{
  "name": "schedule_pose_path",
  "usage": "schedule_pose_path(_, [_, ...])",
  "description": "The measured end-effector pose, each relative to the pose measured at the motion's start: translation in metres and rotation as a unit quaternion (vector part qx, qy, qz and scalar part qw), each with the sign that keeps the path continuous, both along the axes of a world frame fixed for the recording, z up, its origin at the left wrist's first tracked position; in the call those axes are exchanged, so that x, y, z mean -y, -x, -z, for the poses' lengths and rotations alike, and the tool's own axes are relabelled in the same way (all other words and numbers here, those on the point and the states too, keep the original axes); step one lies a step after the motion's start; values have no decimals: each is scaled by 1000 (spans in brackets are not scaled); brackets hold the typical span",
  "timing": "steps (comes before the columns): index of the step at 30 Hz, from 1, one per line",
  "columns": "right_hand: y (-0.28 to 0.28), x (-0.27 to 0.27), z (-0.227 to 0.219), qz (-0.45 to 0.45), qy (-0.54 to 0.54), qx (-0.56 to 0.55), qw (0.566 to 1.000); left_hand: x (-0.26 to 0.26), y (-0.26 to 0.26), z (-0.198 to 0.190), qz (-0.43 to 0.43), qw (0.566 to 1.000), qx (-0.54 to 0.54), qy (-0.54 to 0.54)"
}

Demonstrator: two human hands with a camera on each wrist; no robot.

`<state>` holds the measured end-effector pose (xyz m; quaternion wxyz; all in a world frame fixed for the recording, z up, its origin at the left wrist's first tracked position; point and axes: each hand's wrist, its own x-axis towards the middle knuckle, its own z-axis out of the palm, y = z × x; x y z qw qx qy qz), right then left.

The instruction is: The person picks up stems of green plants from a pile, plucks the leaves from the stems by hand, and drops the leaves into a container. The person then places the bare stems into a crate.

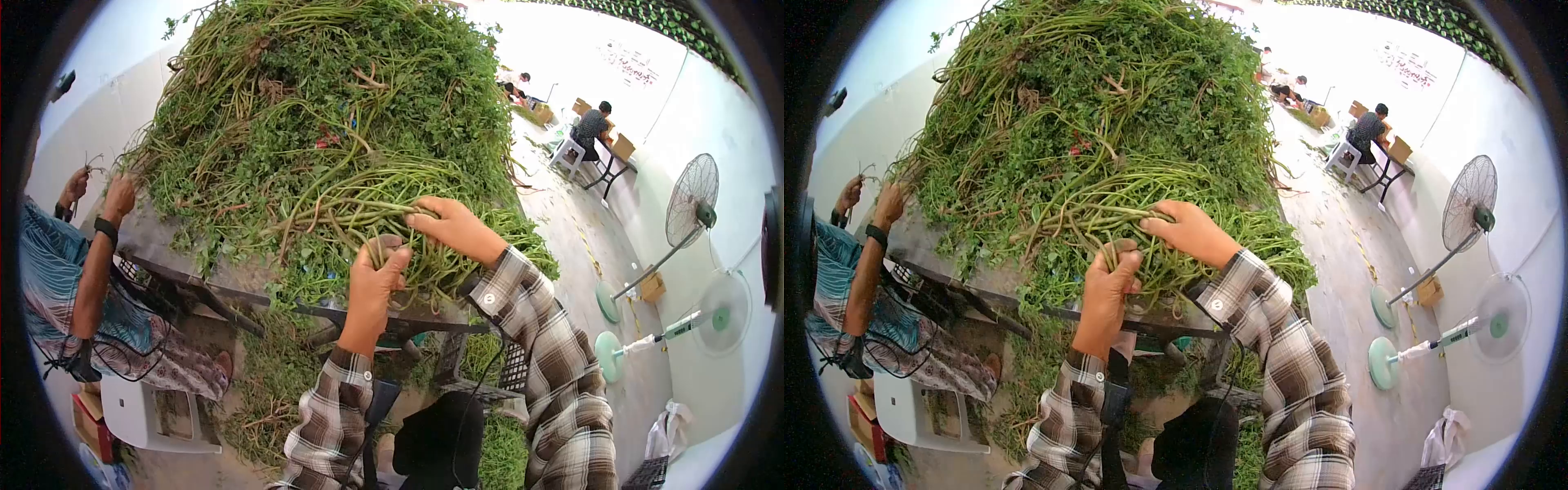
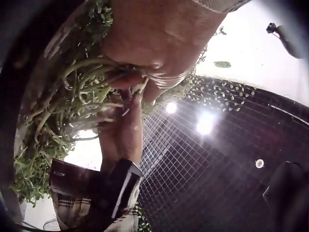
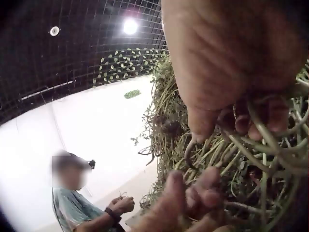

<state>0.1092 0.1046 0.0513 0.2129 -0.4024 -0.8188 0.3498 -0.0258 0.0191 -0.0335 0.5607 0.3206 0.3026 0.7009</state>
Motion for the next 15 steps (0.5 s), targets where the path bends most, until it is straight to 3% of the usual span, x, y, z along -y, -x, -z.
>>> schedule_pose_path(3, [-8, -5, -1, -44, 45, -5, 998, 2, -8, -3, -32, 997, -67, 23])
schedule_pose_path(7, [-12, 10, 3, -110, 93, -78, 987, 4, -10, -11, 38, 996, -80, -9])
schedule_pose_path(9, [-9, 22, -1, -94, -24, -33, 995, 5, -13, -10, 34, 996, -78, -13])
schedule_pose_path(11, [-9, 27, -2, -82, -32, -24, 996, 3, -13, -4, 19, 997, -77, -16])
schedule_pose_path(14, [-11, 24, 10, -86, -176, -33, 980, -2, -14, 8, 6, 997, -80, -1])
schedule_pose_path(15, [-13, 21, 11, -86, -176, -33, 980, -1, -15, 7, 6, 997, -80, -1])
